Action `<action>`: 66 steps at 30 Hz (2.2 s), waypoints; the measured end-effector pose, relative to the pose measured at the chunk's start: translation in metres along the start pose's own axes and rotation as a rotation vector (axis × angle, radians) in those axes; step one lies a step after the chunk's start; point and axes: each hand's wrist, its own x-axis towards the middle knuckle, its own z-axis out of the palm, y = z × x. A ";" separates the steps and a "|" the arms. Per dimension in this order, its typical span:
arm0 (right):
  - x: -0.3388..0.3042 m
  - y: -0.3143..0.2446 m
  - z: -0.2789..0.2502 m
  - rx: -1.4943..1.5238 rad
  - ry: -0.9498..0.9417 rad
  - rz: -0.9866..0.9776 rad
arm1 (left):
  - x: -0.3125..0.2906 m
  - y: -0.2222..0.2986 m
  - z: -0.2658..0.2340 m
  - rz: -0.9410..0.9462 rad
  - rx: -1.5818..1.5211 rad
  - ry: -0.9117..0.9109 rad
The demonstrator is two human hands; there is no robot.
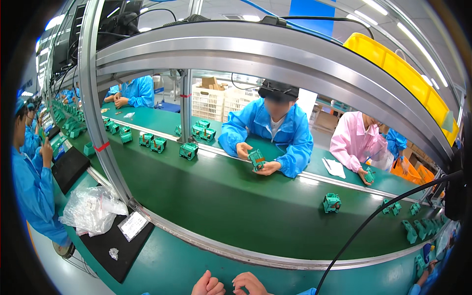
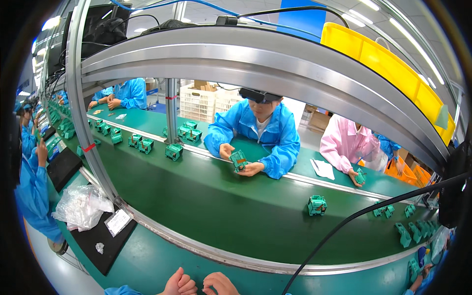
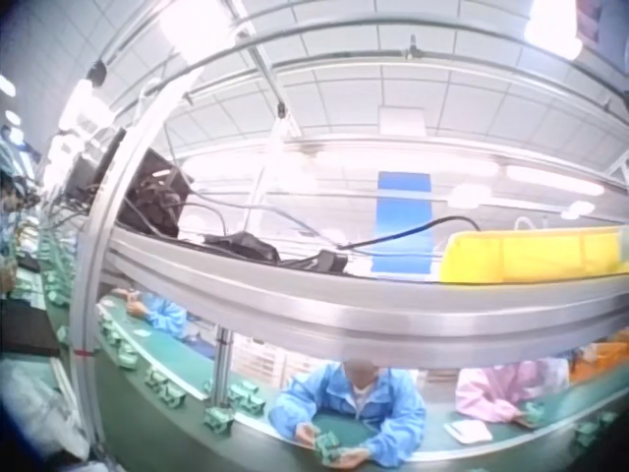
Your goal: The person assembles electronic components by hand, inserting small pins and PCBs into green plastic housings on a production line.
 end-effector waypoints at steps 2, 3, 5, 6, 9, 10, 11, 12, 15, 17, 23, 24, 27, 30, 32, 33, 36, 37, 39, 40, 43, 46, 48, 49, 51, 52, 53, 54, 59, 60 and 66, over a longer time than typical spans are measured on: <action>-0.001 0.004 0.001 0.049 0.036 0.083 | -0.002 0.002 0.002 -0.038 -0.032 0.012; -0.001 0.006 0.001 0.047 0.037 0.081 | -0.001 0.004 0.002 -0.038 -0.030 0.010; 0.001 0.010 0.002 0.162 0.157 0.287 | -0.001 0.006 0.002 -0.032 -0.079 -0.003; 0.001 0.017 0.002 0.161 0.156 0.288 | -0.001 0.007 0.003 -0.033 -0.080 -0.003; -0.005 0.027 0.004 0.327 0.289 0.371 | -0.004 0.008 0.008 -0.016 -0.070 0.008; -0.003 0.024 0.005 0.382 0.310 0.389 | -0.004 0.009 0.007 0.010 -0.071 -0.030; 0.000 0.022 0.006 0.437 0.331 0.405 | -0.003 0.010 0.005 0.036 -0.072 -0.069; 0.001 0.019 0.007 0.492 0.352 0.421 | 0.000 0.010 0.003 0.037 -0.074 -0.067; -0.001 0.002 0.011 0.495 0.299 0.491 | 0.007 0.011 -0.002 0.098 -0.205 -0.072; -0.009 -0.006 0.015 0.354 0.220 0.369 | 0.010 0.012 0.000 0.163 -0.129 -0.048; -0.005 -0.020 0.014 -0.114 -0.051 -0.218 | 0.007 -0.010 -0.006 0.077 -0.107 -0.078; -0.005 -0.019 0.015 -0.160 -0.083 -0.249 | 0.004 -0.013 -0.001 0.075 -0.092 0.019; -0.004 -0.018 0.015 -0.196 -0.097 -0.257 | 0.011 -0.013 -0.018 0.010 -0.163 -0.110; -0.002 -0.015 0.013 -0.209 -0.122 -0.270 | 0.012 -0.010 -0.014 0.002 -0.180 -0.077; -0.001 -0.015 0.013 -0.210 -0.145 -0.282 | 0.013 -0.011 -0.016 0.014 -0.179 -0.046; 0.001 -0.016 0.013 -0.226 -0.152 -0.318 | 0.016 -0.010 -0.018 0.001 -0.184 -0.086; -0.004 -0.018 0.017 -0.301 -0.183 -0.365 | 0.011 -0.011 -0.013 -0.016 -0.177 -0.105; -0.003 -0.018 0.017 -0.362 -0.208 -0.387 | 0.010 -0.011 -0.009 -0.014 -0.161 -0.092; -0.005 -0.019 0.018 -0.423 -0.230 -0.380 | 0.008 -0.013 -0.008 -0.017 -0.156 -0.105; -0.006 -0.019 0.019 -0.482 -0.249 -0.365 | 0.008 -0.013 -0.008 -0.025 -0.150 -0.112; -0.007 -0.017 0.024 -0.572 -0.211 -0.342 | 0.007 -0.014 -0.008 -0.007 -0.107 -0.134; -0.006 -0.016 0.025 -0.605 -0.227 -0.348 | 0.006 -0.014 -0.010 -0.030 -0.111 -0.182; -0.010 -0.014 0.027 -0.592 -0.229 -0.324 | 0.004 -0.015 -0.012 -0.025 -0.055 -0.144; -0.010 -0.012 0.027 -0.575 -0.232 -0.304 | 0.005 -0.016 -0.012 -0.013 0.001 -0.104; -0.007 -0.007 0.028 -0.573 -0.228 -0.298 | 0.005 -0.013 -0.006 0.002 0.032 -0.100; -0.007 -0.009 0.030 -0.563 -0.229 -0.287 | 0.002 -0.014 -0.006 0.018 0.057 -0.087; -0.005 -0.012 0.031 -0.543 -0.240 -0.290 | 0.002 -0.013 -0.007 0.031 0.045 -0.073; -0.002 -0.013 0.030 -0.501 -0.241 -0.253 | 0.005 -0.012 -0.009 0.016 0.045 -0.087; -0.001 -0.012 0.024 -0.538 -0.269 -0.174 | 0.006 -0.014 0.002 -0.032 -0.061 -0.106; -0.001 -0.019 0.022 -0.483 -0.300 -0.206 | 0.005 -0.017 0.001 -0.041 0.013 -0.079; -0.008 -0.039 0.012 -0.341 -0.158 -0.320 | 0.014 -0.024 -0.018 -0.049 0.045 -0.087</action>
